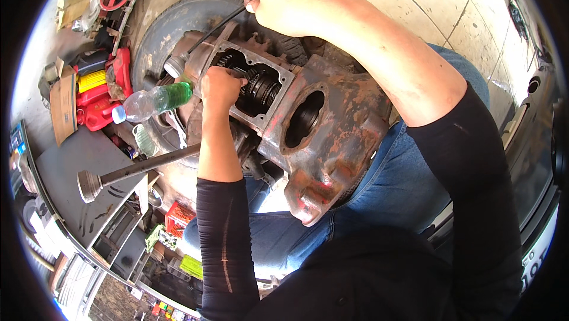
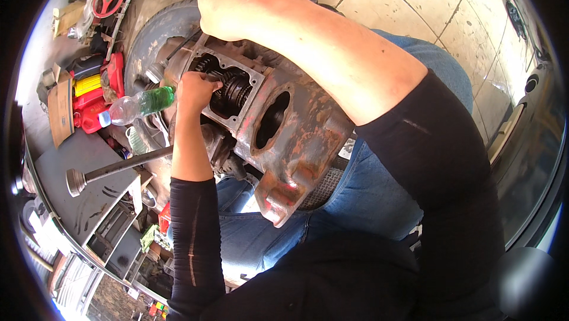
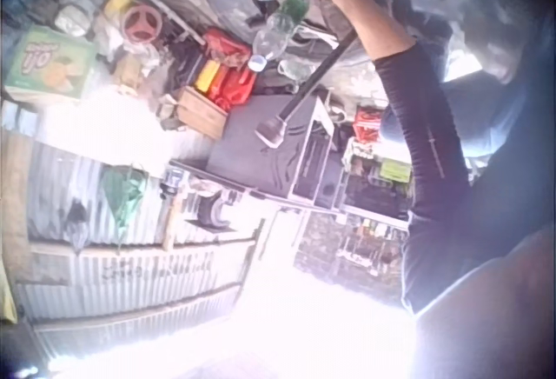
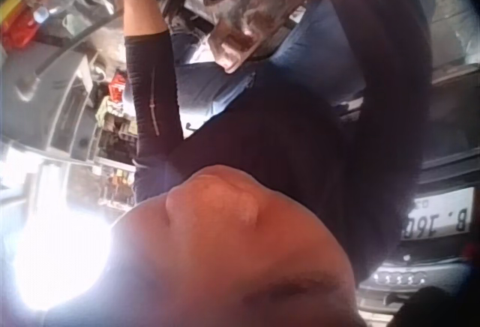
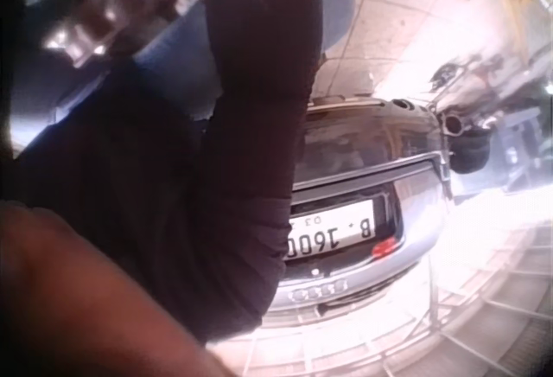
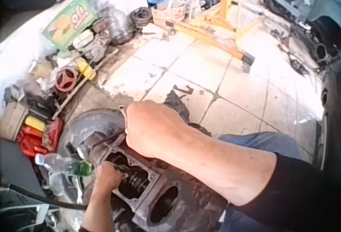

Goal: The person sits on the floor and works on a disassembled transmission casing resting on their lap. They use a small metal tool to manipulate internal gears and shafts, then pour liquid from a plastic bottle into the casing, and continue adjusting the internal components.

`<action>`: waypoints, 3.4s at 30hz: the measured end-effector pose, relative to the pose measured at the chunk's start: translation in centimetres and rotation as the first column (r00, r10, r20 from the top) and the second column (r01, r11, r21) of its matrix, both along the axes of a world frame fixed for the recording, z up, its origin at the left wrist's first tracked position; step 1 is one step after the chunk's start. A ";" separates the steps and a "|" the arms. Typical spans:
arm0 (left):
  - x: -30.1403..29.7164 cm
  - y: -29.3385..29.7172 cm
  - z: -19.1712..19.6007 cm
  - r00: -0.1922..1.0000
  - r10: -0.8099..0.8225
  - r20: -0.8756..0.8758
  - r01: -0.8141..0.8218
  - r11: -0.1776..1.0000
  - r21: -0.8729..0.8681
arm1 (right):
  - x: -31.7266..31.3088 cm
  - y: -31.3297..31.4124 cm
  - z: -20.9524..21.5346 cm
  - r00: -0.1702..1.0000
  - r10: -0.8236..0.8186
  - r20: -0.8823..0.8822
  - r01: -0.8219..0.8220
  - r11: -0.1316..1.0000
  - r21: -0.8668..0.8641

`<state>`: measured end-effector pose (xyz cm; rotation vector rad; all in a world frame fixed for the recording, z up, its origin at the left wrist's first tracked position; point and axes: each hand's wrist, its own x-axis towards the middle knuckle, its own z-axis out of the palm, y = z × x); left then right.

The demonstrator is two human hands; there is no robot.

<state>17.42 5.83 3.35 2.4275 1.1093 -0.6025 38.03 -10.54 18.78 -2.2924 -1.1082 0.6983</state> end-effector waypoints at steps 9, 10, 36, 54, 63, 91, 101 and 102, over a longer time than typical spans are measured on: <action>-0.5 3.0 -3.5 0.997 0.073 0.029 -0.068 0.986 -0.150 | -0.4 0.4 -0.1 1.000 0.004 0.016 -0.005 0.999 0.044; -0.7 3.5 -3.9 0.998 0.060 0.019 -0.057 0.986 -0.158 | -0.5 0.6 0.0 1.000 0.012 0.014 -0.012 0.999 0.046; -0.3 -0.4 -0.4 0.994 -0.041 0.098 0.049 0.996 -0.079 | -0.5 0.5 -0.2 1.000 0.021 0.000 -0.021 0.999 0.035; -0.6 -1.8 -0.2 0.995 -0.010 0.095 0.015 0.998 -0.060 | -0.7 1.2 -0.2 1.000 -0.003 0.004 0.003 1.000 -0.016; -1.3 -2.0 -0.2 0.975 0.070 0.211 -0.043 0.991 -0.130 | -0.5 0.6 0.4 0.998 0.017 -0.056 -0.017 1.000 0.004; -3.7 -5.9 -0.7 0.893 -0.105 0.438 0.081 0.994 0.072 | -0.1 0.8 -1.7 0.999 -0.049 0.005 0.048 0.995 0.086; -3.4 -6.2 -0.3 0.904 -0.101 0.414 0.087 0.995 0.053 | 2.5 -0.9 -1.2 0.958 -0.253 0.137 0.237 0.964 0.124; -3.6 -6.2 -0.5 0.906 -0.076 0.416 0.071 0.997 0.028 | 2.5 -1.2 -1.1 0.957 -0.256 0.132 0.238 0.961 0.139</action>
